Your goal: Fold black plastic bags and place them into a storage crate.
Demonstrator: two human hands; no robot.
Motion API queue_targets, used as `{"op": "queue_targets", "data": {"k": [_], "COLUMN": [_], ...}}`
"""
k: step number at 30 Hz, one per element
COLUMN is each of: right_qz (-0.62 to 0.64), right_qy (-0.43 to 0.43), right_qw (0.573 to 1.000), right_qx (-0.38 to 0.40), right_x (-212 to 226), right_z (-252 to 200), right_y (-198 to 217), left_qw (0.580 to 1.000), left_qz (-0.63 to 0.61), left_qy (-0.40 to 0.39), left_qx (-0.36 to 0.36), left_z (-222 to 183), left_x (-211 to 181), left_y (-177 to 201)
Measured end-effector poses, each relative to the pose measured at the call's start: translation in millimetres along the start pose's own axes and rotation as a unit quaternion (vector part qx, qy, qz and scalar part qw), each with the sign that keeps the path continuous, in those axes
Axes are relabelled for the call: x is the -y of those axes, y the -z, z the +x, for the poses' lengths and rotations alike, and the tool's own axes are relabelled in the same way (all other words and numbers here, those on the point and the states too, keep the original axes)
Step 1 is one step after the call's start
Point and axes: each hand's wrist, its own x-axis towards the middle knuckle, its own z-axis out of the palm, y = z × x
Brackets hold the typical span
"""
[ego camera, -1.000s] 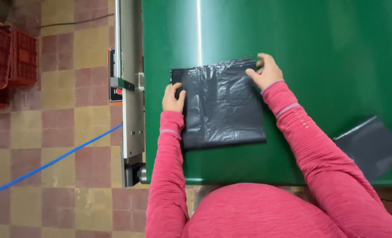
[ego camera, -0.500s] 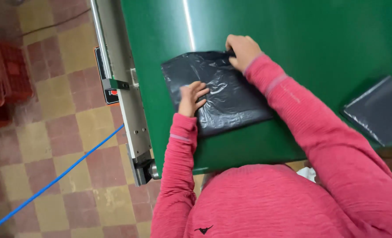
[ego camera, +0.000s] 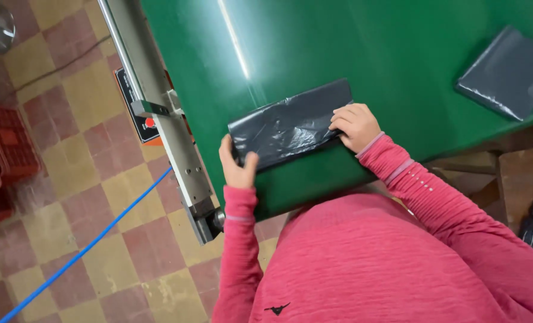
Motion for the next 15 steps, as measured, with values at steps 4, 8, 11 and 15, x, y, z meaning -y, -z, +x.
{"op": "queue_targets", "data": {"k": [4,8,11,15], "right_qz": [-0.056,-0.114,0.025,0.103], "right_qy": [0.006,0.03,0.107,0.101], "right_qw": [0.998,0.989,0.991,0.987], "right_qx": [0.021,0.093,0.082,0.067], "right_x": [6,76,97,68], "right_z": [-6,42,14,-49], "right_y": [3,42,-15,-73], "left_qw": [0.811,0.644,0.633,0.661], "left_qz": [0.501,0.636,0.597,0.47], "left_qy": [-0.276,-0.341,-0.261,-0.175], "left_qx": [0.125,0.255,0.418,0.559], "left_z": [-16,-17,-4,20], "left_x": [-89,-18,-17,-72], "left_y": [-7,20,1,-68]}}
